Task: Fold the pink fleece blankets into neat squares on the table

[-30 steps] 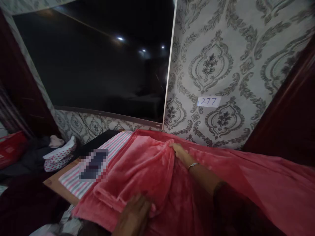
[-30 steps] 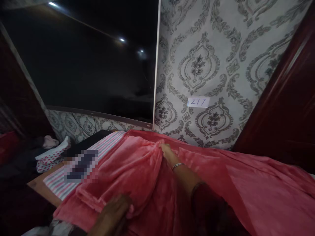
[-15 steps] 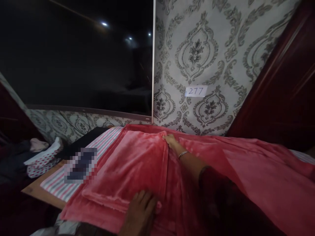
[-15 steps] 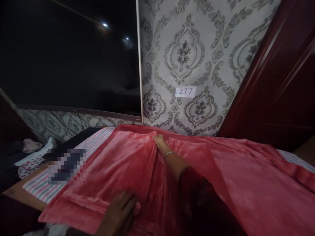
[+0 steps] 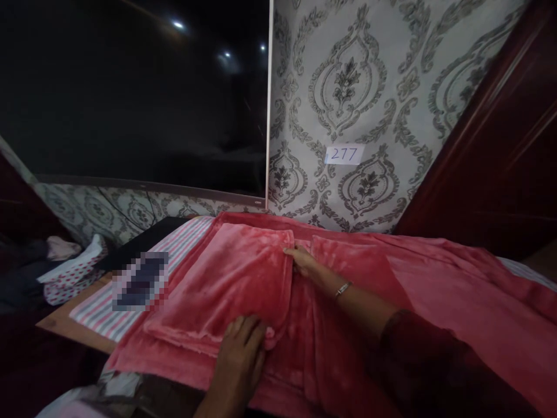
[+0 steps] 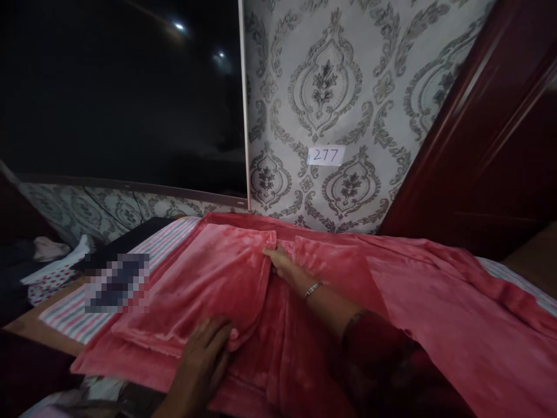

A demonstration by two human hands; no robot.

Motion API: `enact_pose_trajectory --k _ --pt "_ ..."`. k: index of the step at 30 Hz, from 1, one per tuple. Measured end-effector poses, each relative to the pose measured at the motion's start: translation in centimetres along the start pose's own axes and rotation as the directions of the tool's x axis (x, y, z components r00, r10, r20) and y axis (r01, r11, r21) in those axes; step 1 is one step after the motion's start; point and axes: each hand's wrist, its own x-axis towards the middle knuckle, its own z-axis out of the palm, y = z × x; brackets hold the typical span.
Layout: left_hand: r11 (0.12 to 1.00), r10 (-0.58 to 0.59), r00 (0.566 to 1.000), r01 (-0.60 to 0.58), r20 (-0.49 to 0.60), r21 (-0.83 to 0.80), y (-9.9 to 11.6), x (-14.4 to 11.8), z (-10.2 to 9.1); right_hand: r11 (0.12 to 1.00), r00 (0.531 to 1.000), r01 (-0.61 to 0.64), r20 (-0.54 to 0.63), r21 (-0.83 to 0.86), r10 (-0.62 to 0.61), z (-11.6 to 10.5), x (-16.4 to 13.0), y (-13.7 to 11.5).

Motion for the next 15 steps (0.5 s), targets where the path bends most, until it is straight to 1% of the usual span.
enact_pose_trajectory --k 2,4,5,7,8,9,11,13,15 --pt "0.999 -0.03 0.999 0.03 -0.01 -0.015 0.3 0.7 -0.3 0.999 0.996 -0.054 0.072 0.002 0.054 -0.2 -2.9 0.9" --pt "0.998 -0.055 0.998 0.054 -0.014 -0.023 0.6 1.0 -0.3 0.99 0.973 -0.139 0.188 0.006 0.135 -0.4 -5.9 1.8" --pt "0.997 -0.067 0.998 0.067 -0.016 -0.025 0.8 1.2 -0.3 0.982 0.95 -0.191 0.252 0.007 0.183 -0.3 -7.3 2.2" --pt "0.996 -0.084 0.996 0.084 -0.02 -0.031 1.1 1.3 -0.3 0.953 0.886 -0.304 0.367 -0.003 0.283 0.0 -9.7 3.1" --pt "0.996 -0.088 0.996 0.087 -0.019 -0.034 1.3 1.3 -0.3 0.94 0.862 -0.342 0.395 -0.006 0.316 0.3 -10.6 3.4" --pt "0.996 -0.088 0.996 0.087 -0.019 -0.033 1.6 1.3 -0.4 0.934 0.858 -0.357 0.396 -0.002 0.329 0.6 -11.4 3.7" --pt "0.996 -0.089 0.995 0.089 -0.048 -0.019 2.2 1.2 -0.9 0.947 0.889 -0.319 0.36 0.042 0.283 1.3 -12.3 3.8" --pt "0.994 -0.108 0.986 0.109 -0.126 -0.001 2.8 0.7 -1.6 0.963 0.928 -0.246 0.314 0.11 0.201 2.0 -12.5 3.5" --pt "0.994 -0.109 0.977 0.106 -0.184 -0.026 3.5 -0.1 -2.2 0.964 0.939 -0.215 0.304 0.153 0.161 2.6 -12.4 2.8"
